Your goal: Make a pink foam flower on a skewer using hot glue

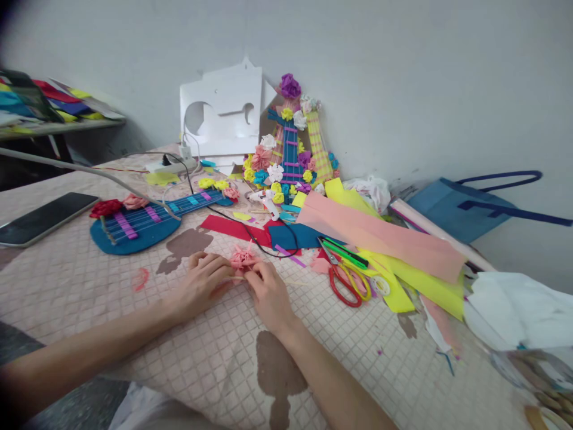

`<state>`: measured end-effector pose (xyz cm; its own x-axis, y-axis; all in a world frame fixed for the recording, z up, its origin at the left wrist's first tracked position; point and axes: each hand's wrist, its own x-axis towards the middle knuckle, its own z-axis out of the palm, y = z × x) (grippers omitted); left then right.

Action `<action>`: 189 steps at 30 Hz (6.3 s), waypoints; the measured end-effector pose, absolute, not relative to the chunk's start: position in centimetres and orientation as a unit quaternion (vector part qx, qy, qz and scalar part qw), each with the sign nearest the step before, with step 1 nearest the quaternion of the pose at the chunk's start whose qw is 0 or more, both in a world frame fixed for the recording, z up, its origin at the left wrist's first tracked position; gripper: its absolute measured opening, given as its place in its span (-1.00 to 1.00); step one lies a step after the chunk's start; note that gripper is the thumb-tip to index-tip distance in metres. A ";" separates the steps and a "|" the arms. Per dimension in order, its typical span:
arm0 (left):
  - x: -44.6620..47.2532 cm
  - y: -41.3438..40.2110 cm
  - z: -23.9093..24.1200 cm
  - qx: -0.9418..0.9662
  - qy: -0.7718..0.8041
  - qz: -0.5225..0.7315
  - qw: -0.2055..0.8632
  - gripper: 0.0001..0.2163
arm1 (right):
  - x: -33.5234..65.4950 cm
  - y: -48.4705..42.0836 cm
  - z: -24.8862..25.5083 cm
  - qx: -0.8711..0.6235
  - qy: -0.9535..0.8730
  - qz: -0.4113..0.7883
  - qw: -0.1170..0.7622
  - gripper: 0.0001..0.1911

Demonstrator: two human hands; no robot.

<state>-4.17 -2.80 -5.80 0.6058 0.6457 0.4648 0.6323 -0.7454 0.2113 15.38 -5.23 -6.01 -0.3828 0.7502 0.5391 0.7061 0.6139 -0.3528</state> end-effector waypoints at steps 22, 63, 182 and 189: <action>-4.3 -2.9 -5.4 0.891 0.369 0.263 0.009 -0.91 | 15.1 -5.3 -5.9 -0.449 -0.832 0.033 0.325 -0.79; -3.9 -2.7 -5.7 0.879 0.381 0.279 0.068 -0.92 | 13.9 -5.2 -5.1 -0.479 -0.842 -0.037 0.245 -0.83; -8.1 -3.6 -4.1 0.908 0.330 0.257 -0.011 -0.81 | 21.6 6.5 -2.3 -0.612 -0.693 -0.013 0.381 -0.79; -8.2 -3.5 -4.5 0.904 0.340 0.260 0.021 -0.79 | 18.7 17.3 -3.9 -0.632 -0.699 0.067 0.327 -0.70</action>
